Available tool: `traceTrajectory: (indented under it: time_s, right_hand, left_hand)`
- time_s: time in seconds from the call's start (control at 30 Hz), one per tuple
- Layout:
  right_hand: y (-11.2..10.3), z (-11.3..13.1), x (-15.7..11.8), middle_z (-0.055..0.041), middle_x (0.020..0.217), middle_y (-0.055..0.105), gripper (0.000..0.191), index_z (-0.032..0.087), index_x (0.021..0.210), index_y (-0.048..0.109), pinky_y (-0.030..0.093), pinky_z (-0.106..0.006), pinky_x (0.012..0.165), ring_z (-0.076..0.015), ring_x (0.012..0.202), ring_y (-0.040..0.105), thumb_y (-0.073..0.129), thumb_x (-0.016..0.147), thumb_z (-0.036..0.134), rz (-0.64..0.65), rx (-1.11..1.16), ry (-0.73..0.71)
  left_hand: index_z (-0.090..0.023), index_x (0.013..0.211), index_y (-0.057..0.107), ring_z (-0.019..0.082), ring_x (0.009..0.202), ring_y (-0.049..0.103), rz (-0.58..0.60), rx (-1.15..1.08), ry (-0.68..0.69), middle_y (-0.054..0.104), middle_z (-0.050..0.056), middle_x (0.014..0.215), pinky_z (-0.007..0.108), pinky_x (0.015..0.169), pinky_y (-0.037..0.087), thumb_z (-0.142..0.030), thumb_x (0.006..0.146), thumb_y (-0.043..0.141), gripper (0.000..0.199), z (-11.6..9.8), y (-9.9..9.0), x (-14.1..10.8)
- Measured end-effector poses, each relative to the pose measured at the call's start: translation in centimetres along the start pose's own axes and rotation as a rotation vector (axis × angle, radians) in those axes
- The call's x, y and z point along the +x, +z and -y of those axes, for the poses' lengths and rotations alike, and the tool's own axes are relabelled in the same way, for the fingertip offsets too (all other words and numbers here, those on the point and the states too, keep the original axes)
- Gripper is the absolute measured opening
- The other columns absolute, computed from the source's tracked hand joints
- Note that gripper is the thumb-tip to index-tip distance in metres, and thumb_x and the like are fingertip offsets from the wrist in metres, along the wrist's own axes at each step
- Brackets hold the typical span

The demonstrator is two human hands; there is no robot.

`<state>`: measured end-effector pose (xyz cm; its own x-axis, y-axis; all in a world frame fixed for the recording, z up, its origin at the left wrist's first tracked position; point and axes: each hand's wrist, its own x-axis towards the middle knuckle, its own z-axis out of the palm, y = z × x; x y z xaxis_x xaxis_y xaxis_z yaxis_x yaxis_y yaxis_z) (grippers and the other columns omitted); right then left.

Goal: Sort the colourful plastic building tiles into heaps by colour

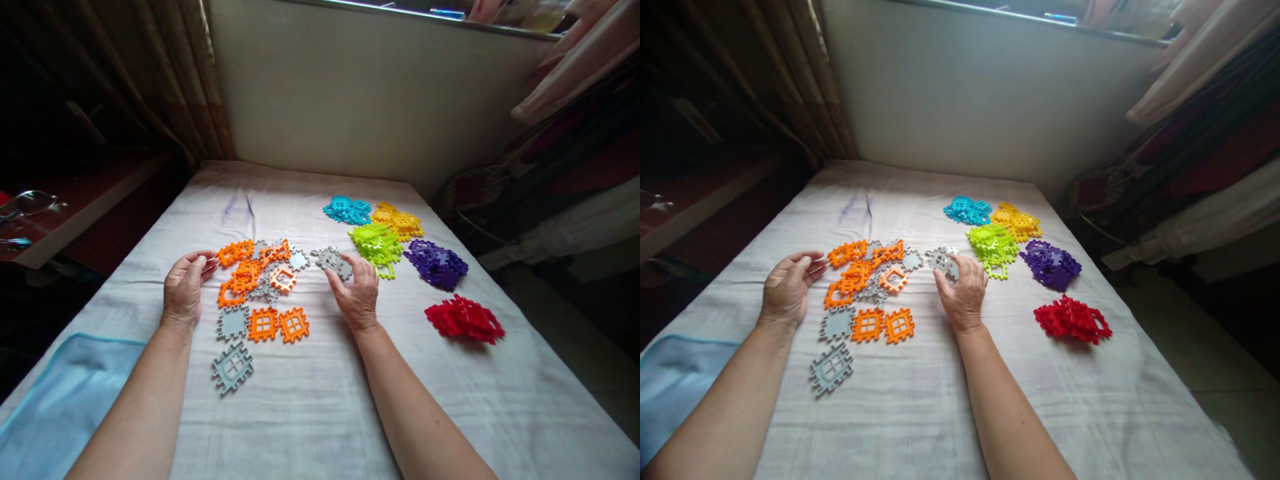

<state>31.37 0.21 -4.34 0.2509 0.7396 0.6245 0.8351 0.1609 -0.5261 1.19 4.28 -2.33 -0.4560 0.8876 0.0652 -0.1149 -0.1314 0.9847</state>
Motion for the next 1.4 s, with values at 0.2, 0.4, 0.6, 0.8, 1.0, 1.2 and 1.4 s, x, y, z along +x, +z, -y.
traceTrajectory:
  time_s: [0.2, 0.4, 0.6, 0.8, 1.0, 1.2, 1.4]
  right_hand:
    - [0.4, -2.2, 0.2, -0.0122, 0.110, 0.068, 0.037, 0.019, 0.111, 0.066, 0.040, -0.043, 0.095, -0.0282, 0.108, 0.055, 0.062, 0.085, 0.046, -0.021, -0.107, 0.149]
    - [0.7, -2.2, 0.1, -0.0117, 0.109, 0.069, 0.037, 0.021, 0.110, 0.067, 0.038, -0.044, 0.095, -0.0287, 0.107, 0.054, 0.063, 0.084, 0.047, 0.002, -0.135, 0.199]
    - [0.4, -1.9, 0.1, -0.0121, 0.116, 0.066, 0.031, 0.022, 0.108, 0.066, 0.038, -0.047, 0.098, -0.0295, 0.112, 0.052, 0.062, 0.085, 0.043, 0.000, -0.138, 0.148]
    - [-0.1, 0.2, -0.4, -0.0088, 0.113, 0.068, 0.017, 0.023, 0.100, 0.069, 0.039, -0.044, 0.101, -0.0253, 0.113, 0.056, 0.060, 0.087, 0.032, 0.036, 0.009, -0.076]
    - [-0.4, 4.4, -1.9, -0.0047, 0.106, 0.073, 0.013, 0.025, 0.096, 0.070, 0.042, -0.041, 0.103, -0.0215, 0.110, 0.059, 0.059, 0.090, 0.027, 0.198, 0.178, -0.328]
    - [-1.3, 7.9, -4.0, -0.0040, 0.109, 0.073, 0.016, 0.026, 0.102, 0.069, 0.043, -0.039, 0.101, -0.0207, 0.110, 0.060, 0.061, 0.089, 0.033, 0.469, 0.314, -0.595]
    - [-1.5, 9.6, -5.2, -0.0054, 0.119, 0.070, 0.025, 0.025, 0.106, 0.066, 0.042, -0.040, 0.100, -0.0221, 0.117, 0.056, 0.063, 0.087, 0.041, 0.686, 0.365, -0.732]
  left_hand:
    - [-0.020, 0.076, 0.069, 0.012, 0.073, 0.066, -0.033, -0.012, -0.024, 0.071, 0.002, 0.084, 0.025, 0.072, 0.055, -0.035, 0.062, 0.070, 0.020, -0.2, 0.3, -0.2]
    - [-0.019, 0.076, 0.069, 0.012, 0.073, 0.065, -0.024, -0.017, -0.021, 0.071, 0.003, 0.083, 0.025, 0.072, 0.056, -0.035, 0.062, 0.071, 0.022, -0.2, 0.2, -0.1]
    - [-0.019, 0.077, 0.068, 0.012, 0.072, 0.065, -0.019, -0.018, -0.015, 0.071, 0.003, 0.083, 0.026, 0.071, 0.055, -0.036, 0.061, 0.071, 0.023, -0.1, 0.2, -0.1]
    - [-0.019, 0.078, 0.067, 0.013, 0.072, 0.066, -0.006, -0.013, -0.002, 0.071, 0.003, 0.084, 0.027, 0.072, 0.056, -0.036, 0.063, 0.069, 0.023, 0.0, 0.2, 0.0]
    - [-0.018, 0.079, 0.066, 0.013, 0.073, 0.066, -0.011, -0.024, -0.011, 0.070, 0.004, 0.087, 0.028, 0.075, 0.055, -0.036, 0.063, 0.068, 0.024, 0.0, 0.2, 0.0]
    - [-0.019, 0.080, 0.066, 0.013, 0.073, 0.066, 0.007, -0.034, -0.001, 0.070, 0.004, 0.086, 0.029, 0.075, 0.055, -0.036, 0.065, 0.068, 0.024, 0.2, 0.1, 0.0]
    - [-0.018, 0.082, 0.065, 0.014, 0.075, 0.067, 0.016, -0.028, 0.001, 0.069, 0.004, 0.086, 0.029, 0.075, 0.054, -0.037, 0.065, 0.068, 0.026, 0.3, 0.1, 0.1]
